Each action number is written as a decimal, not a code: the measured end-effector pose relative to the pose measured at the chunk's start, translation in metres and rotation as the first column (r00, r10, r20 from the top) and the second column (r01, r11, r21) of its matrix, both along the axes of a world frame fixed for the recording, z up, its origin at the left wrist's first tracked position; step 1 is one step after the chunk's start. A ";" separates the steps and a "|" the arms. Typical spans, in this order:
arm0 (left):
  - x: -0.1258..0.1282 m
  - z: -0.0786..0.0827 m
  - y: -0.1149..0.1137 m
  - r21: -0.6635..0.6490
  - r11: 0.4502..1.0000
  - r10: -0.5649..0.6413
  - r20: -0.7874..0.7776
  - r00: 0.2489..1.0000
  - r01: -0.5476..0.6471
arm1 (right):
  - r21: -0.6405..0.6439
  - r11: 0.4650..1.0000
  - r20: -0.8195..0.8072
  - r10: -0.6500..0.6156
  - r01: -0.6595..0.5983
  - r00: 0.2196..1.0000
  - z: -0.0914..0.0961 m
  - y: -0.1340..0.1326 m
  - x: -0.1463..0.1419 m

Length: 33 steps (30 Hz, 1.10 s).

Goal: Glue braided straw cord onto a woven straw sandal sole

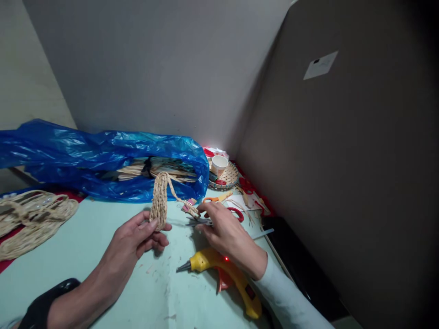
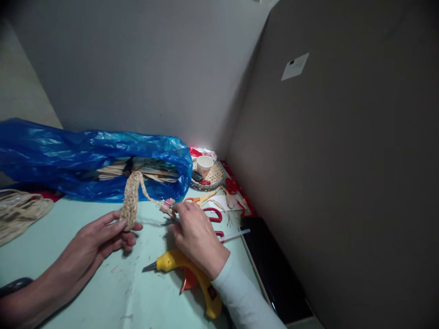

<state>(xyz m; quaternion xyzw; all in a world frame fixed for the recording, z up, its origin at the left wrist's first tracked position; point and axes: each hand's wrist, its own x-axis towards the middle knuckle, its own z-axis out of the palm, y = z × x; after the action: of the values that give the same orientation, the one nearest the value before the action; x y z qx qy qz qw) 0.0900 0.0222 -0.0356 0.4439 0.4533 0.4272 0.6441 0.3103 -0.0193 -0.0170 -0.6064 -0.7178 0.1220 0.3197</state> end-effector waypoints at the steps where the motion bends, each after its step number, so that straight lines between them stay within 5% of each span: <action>1: 0.000 0.000 -0.001 0.003 1.000 -0.013 0.008 1.000 0.013 | -0.020 1.000 0.053 0.009 -0.008 0.999 -0.003 0.002 -0.002; 5: 0.001 -0.002 -0.002 0.027 0.998 -0.062 0.048 0.997 0.061 | -0.011 1.000 0.173 0.021 -0.019 0.985 -0.008 0.012 -0.006; 9: -0.001 0.001 -0.002 0.071 0.996 -0.063 0.085 0.994 0.057 | 0.148 0.988 0.199 0.002 -0.032 0.980 0.002 0.016 -0.010; 18: -0.009 0.026 -0.013 0.187 0.982 -0.005 0.112 0.994 -0.016 | 0.413 0.891 0.183 0.121 -0.188 0.976 0.026 0.012 -0.031; 25: -0.032 0.032 -0.033 0.085 0.996 -0.010 0.147 0.989 -0.003 | 0.368 0.887 0.136 0.244 -0.278 0.960 0.023 0.005 -0.041; 33: -0.048 0.034 -0.036 -0.017 1.000 0.019 0.210 0.978 -0.015 | 0.171 0.926 0.017 0.338 -0.336 0.941 0.033 -0.009 -0.038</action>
<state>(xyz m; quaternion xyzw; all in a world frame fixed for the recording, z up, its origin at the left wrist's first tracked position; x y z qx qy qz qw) 0.0422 -0.0134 -0.0012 0.3876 0.3899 0.4737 0.6880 0.2719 -0.0279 0.0155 -0.4438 -0.8170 0.1168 0.3492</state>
